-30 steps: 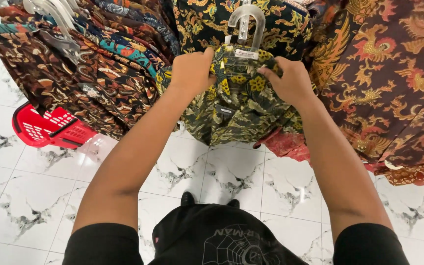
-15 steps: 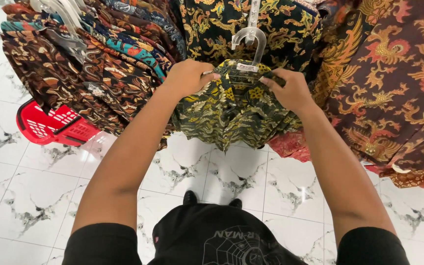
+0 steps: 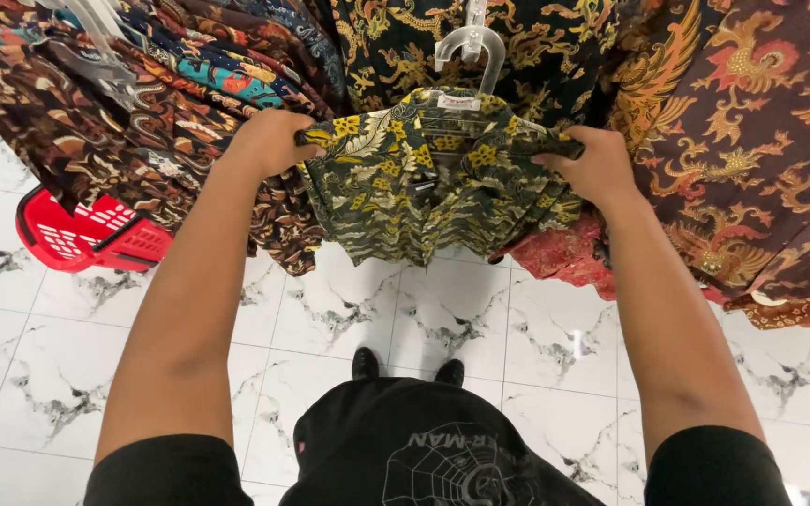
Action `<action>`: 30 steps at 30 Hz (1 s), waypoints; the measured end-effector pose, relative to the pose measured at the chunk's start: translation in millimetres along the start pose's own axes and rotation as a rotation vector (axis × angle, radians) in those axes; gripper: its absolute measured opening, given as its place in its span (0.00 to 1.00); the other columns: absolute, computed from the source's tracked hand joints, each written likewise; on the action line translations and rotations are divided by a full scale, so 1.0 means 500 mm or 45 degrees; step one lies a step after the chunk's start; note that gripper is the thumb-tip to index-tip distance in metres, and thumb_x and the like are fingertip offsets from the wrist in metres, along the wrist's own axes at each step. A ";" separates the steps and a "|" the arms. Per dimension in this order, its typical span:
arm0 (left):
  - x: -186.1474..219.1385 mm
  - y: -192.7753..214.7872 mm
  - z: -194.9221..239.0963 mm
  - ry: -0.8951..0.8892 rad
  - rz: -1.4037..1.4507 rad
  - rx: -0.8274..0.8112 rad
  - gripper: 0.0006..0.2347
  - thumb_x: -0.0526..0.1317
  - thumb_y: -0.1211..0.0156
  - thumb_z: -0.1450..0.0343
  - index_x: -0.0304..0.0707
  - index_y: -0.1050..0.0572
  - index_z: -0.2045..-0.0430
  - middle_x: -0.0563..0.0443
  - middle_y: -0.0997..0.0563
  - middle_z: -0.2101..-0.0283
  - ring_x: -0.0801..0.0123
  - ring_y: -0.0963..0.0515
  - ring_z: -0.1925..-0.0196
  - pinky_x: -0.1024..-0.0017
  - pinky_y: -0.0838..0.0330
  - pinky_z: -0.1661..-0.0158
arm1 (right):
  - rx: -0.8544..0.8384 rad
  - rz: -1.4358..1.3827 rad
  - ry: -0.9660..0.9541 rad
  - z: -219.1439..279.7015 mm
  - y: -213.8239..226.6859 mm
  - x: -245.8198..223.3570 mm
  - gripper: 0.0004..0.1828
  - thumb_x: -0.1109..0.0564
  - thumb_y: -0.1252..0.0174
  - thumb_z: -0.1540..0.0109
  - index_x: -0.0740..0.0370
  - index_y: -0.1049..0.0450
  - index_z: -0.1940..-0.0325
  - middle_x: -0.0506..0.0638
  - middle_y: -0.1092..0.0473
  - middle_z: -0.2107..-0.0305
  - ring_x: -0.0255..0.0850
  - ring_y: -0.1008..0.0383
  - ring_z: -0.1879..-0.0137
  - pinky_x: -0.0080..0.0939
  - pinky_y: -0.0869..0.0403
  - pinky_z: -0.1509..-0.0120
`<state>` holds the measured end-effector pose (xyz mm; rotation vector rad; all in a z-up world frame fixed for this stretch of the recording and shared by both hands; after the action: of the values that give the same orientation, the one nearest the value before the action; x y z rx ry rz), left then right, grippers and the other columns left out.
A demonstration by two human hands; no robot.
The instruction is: The person hangs two patterned shirts on a circular clothing rack. They place each shirt on a hanger, button the front, smooth the fabric, and hang it on the rack.
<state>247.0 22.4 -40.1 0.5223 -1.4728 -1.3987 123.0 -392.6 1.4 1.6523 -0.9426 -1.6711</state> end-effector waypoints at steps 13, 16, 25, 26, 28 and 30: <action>-0.237 -0.214 0.199 0.357 0.141 0.211 0.13 0.49 0.42 0.27 0.37 0.18 0.65 0.38 0.18 0.74 0.44 0.16 0.67 0.52 0.22 0.65 | 1.128 0.382 -0.109 0.189 -0.182 0.315 0.22 0.46 0.54 0.32 0.63 0.34 0.40 0.62 0.39 0.48 0.61 0.32 0.42 0.57 0.30 0.38; -0.354 -0.298 0.257 0.501 0.034 0.233 0.15 0.52 0.43 0.26 0.38 0.19 0.65 0.38 0.19 0.76 0.42 0.16 0.67 0.51 0.21 0.66 | 1.274 0.430 0.021 0.245 -0.324 0.236 0.20 0.39 0.46 0.36 0.57 0.30 0.54 0.54 0.36 0.62 0.53 0.31 0.54 0.50 0.31 0.47; -0.388 -0.279 0.377 0.700 0.481 0.483 0.11 0.44 0.42 0.21 0.38 0.19 0.52 0.49 0.14 0.66 0.56 0.16 0.62 0.60 0.24 0.59 | 0.445 -0.025 -0.535 0.035 -0.625 0.131 0.35 0.34 0.37 0.37 0.61 0.33 0.39 0.58 0.31 0.46 0.58 0.26 0.41 0.64 0.27 0.45; -0.395 -0.284 0.384 0.704 0.582 0.516 0.11 0.43 0.42 0.20 0.38 0.19 0.51 0.48 0.14 0.66 0.58 0.17 0.62 0.62 0.25 0.59 | 0.447 -0.008 -0.569 0.011 -0.624 0.118 0.45 0.26 0.38 0.38 0.66 0.35 0.36 0.64 0.33 0.44 0.61 0.27 0.40 0.65 0.27 0.45; -0.360 -0.257 0.393 0.744 0.656 0.568 0.10 0.41 0.43 0.20 0.36 0.20 0.51 0.47 0.15 0.67 0.60 0.19 0.64 0.64 0.26 0.61 | 0.432 -0.067 -0.621 -0.032 -0.666 0.148 0.40 0.29 0.37 0.38 0.64 0.34 0.39 0.62 0.33 0.46 0.65 0.27 0.41 0.66 0.27 0.46; -0.360 -0.258 0.400 0.778 0.735 0.628 0.10 0.40 0.44 0.20 0.34 0.20 0.50 0.46 0.15 0.67 0.63 0.21 0.67 0.65 0.28 0.62 | 0.423 -0.122 -0.668 -0.061 -0.714 0.191 0.35 0.32 0.37 0.37 0.62 0.32 0.41 0.60 0.33 0.48 0.68 0.27 0.42 0.67 0.28 0.48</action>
<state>109.0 240.1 -189.6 0.6826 -1.2958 -0.3628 172.0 -270.3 -345.2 1.4967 -1.4769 -2.1631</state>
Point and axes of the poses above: each hand's wrist, its own z-axis away from the middle knuckle, its own y-axis out of the back of the hand, x = y × z, the point moved 9 cm from there along -z, towards the middle knuckle
